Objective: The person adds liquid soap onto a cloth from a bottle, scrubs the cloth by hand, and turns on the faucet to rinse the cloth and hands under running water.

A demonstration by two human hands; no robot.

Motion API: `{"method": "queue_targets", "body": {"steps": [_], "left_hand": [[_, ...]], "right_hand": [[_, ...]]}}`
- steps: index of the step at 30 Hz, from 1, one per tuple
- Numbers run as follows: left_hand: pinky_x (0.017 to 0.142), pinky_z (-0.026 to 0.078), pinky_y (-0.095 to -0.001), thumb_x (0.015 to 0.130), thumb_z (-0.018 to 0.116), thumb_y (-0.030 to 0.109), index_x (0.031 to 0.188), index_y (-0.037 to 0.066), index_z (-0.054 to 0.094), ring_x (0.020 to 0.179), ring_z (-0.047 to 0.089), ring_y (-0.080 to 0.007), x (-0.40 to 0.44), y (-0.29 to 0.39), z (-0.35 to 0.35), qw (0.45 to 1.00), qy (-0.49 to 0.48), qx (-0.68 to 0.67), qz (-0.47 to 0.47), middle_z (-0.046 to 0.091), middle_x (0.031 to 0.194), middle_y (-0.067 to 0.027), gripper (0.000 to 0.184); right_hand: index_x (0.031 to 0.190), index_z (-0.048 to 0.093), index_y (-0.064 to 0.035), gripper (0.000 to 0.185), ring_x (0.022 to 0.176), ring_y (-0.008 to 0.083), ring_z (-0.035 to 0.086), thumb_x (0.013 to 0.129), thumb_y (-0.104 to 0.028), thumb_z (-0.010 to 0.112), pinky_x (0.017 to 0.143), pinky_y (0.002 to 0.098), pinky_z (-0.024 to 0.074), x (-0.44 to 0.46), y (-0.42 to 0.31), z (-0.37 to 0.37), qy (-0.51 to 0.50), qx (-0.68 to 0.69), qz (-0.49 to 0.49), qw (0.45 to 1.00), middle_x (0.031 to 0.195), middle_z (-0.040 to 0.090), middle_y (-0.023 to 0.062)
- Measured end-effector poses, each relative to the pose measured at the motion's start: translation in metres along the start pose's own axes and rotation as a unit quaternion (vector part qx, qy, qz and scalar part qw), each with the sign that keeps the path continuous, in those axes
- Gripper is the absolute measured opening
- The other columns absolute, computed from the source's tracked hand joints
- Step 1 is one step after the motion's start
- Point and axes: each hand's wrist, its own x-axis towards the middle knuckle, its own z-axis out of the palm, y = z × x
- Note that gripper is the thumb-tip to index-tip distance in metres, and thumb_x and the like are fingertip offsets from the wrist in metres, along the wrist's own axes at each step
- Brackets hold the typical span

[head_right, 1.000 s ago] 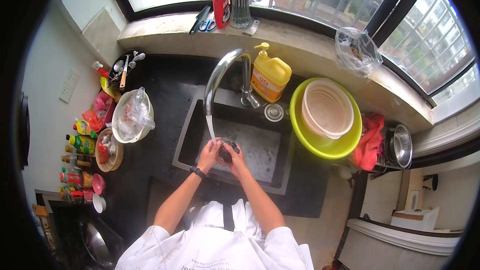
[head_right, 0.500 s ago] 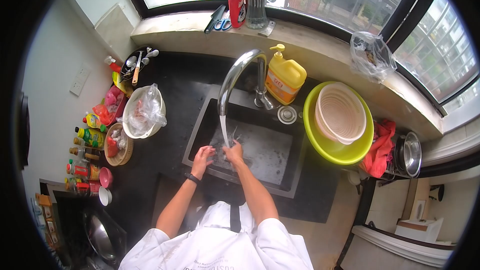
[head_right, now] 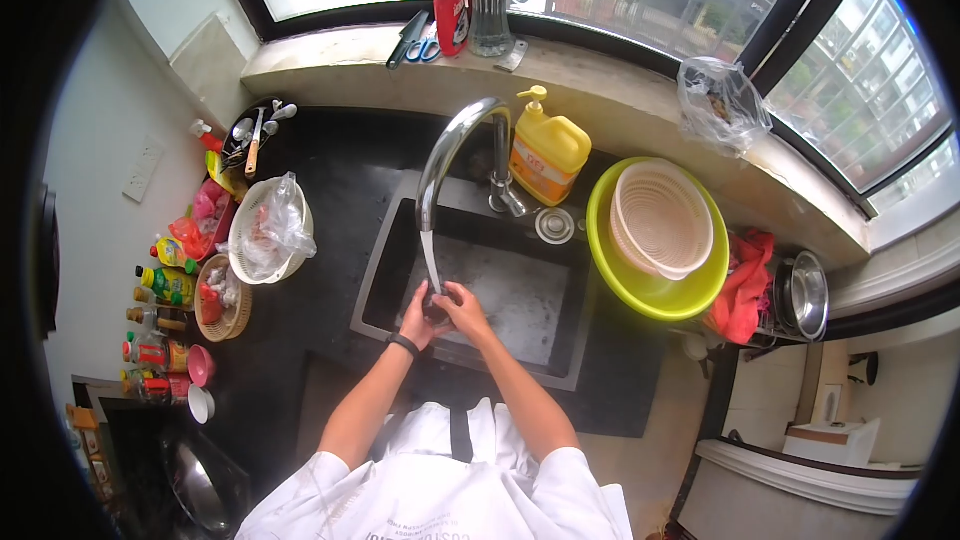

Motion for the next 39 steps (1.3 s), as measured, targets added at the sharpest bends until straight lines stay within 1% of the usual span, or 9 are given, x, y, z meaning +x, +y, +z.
{"method": "queue_targets", "body": {"steps": [2, 5, 9, 14, 24, 26, 30, 31, 39], "left_hand": [[0.079, 0.053, -0.0451, 0.095, 0.049, 0.049, 0.121, 0.019, 0.053, 0.101, 0.061, -0.0212, 0.015, -0.005, 0.003, 1.000, 0.003, -0.025, 0.016, 0.062, 0.107, -0.0035, 0.040], [0.067, 0.055, -0.0395, 0.095, 0.052, 0.042, 0.117, 0.015, 0.054, 0.088, 0.065, -0.0165, 0.027, -0.012, 0.013, 0.995, 0.032, 0.070, 0.065, 0.064, 0.100, -0.0003, 0.035], [0.073, 0.054, -0.0369, 0.095, 0.056, 0.035, 0.121, 0.012, 0.055, 0.095, 0.063, -0.0167, -0.002, 0.004, 0.048, 0.974, -0.019, 0.188, 0.123, 0.063, 0.106, -0.0030, 0.035], [0.085, 0.051, -0.0392, 0.098, 0.052, 0.037, 0.124, 0.010, 0.055, 0.106, 0.061, -0.0203, -0.017, 0.017, 0.043, 0.951, -0.028, 0.245, 0.188, 0.063, 0.114, -0.0072, 0.038], [0.083, 0.051, -0.0371, 0.098, 0.050, 0.038, 0.118, 0.009, 0.055, 0.105, 0.061, -0.0188, -0.055, 0.034, -0.039, 0.952, 0.079, 0.236, 0.178, 0.063, 0.113, -0.0069, 0.036], [0.085, 0.051, -0.0391, 0.099, 0.049, 0.038, 0.118, 0.009, 0.054, 0.107, 0.060, -0.0202, -0.065, 0.035, -0.047, 0.957, 0.089, 0.221, 0.165, 0.062, 0.114, -0.0077, 0.035], [0.082, 0.053, -0.0370, 0.099, 0.050, 0.038, 0.115, 0.009, 0.055, 0.105, 0.060, -0.0183, -0.077, 0.033, -0.056, 0.957, 0.097, 0.205, 0.182, 0.063, 0.111, -0.0073, 0.034], [0.081, 0.053, -0.0363, 0.099, 0.050, 0.038, 0.115, 0.008, 0.056, 0.105, 0.061, -0.0179, -0.079, 0.033, -0.056, 0.958, 0.099, 0.201, 0.181, 0.063, 0.111, -0.0074, 0.034], [0.082, 0.053, -0.0366, 0.098, 0.050, 0.037, 0.115, 0.008, 0.055, 0.106, 0.061, -0.0191, -0.080, 0.030, -0.053, 0.959, 0.087, 0.196, 0.185, 0.063, 0.112, -0.0082, 0.033]], "right_hand": [[0.134, 0.049, -0.0062, 0.052, 0.111, 0.0187, 0.057, 0.088, -0.027, 0.064, 0.095, 0.0359, 0.0430, -0.012, -0.011, -0.016, -0.035, 0.041, 0.003, 0.999, 0.122, 0.061, 0.0094], [0.136, 0.049, -0.0201, 0.048, 0.121, 0.0267, 0.051, 0.092, -0.039, 0.056, 0.096, 0.0539, 0.0389, -0.025, -0.012, -0.037, 0.061, 0.069, 0.074, 0.993, 0.131, 0.055, 0.0060], [0.133, 0.049, -0.0161, 0.050, 0.118, 0.0293, 0.052, 0.091, -0.042, 0.058, 0.094, 0.0544, 0.0429, -0.042, -0.026, -0.040, 0.112, 0.158, 0.140, 0.971, 0.132, 0.053, 0.0077], [0.124, 0.053, -0.0105, 0.043, 0.101, 0.0266, 0.060, 0.090, -0.035, 0.063, 0.087, 0.0559, 0.0525, -0.033, -0.019, -0.036, -0.006, 0.388, 0.135, 0.912, 0.111, 0.061, 0.0083], [0.125, 0.053, -0.0033, 0.061, 0.100, 0.0242, 0.059, 0.080, -0.038, 0.075, 0.083, 0.0519, 0.0546, 0.023, 0.001, 0.022, 0.019, 0.345, 0.191, 0.919, 0.107, 0.060, 0.0109], [0.122, 0.052, 0.0049, 0.078, 0.095, 0.0249, 0.060, 0.071, -0.049, 0.079, 0.077, 0.0476, 0.0543, 0.048, 0.027, 0.036, 0.163, 0.217, 0.219, 0.937, 0.108, 0.061, 0.0127], [0.093, 0.066, 0.0095, 0.061, 0.081, 0.0292, 0.065, 0.071, -0.047, 0.074, 0.073, 0.0411, 0.0510, 0.070, 0.038, 0.039, 0.171, -0.038, 0.203, 0.963, 0.088, 0.068, 0.0187], [0.083, 0.067, 0.0082, 0.054, 0.083, 0.0310, 0.066, 0.072, -0.044, 0.071, 0.073, 0.0413, 0.0507, 0.073, 0.041, 0.044, 0.249, -0.118, 0.186, 0.943, 0.086, 0.068, 0.0229], [0.087, 0.066, 0.0103, 0.056, 0.086, 0.0412, 0.066, 0.076, -0.045, 0.064, 0.080, 0.0454, 0.0493, 0.067, 0.026, 0.004, 0.232, -0.220, 0.130, 0.938, 0.085, 0.067, 0.0276]]}}
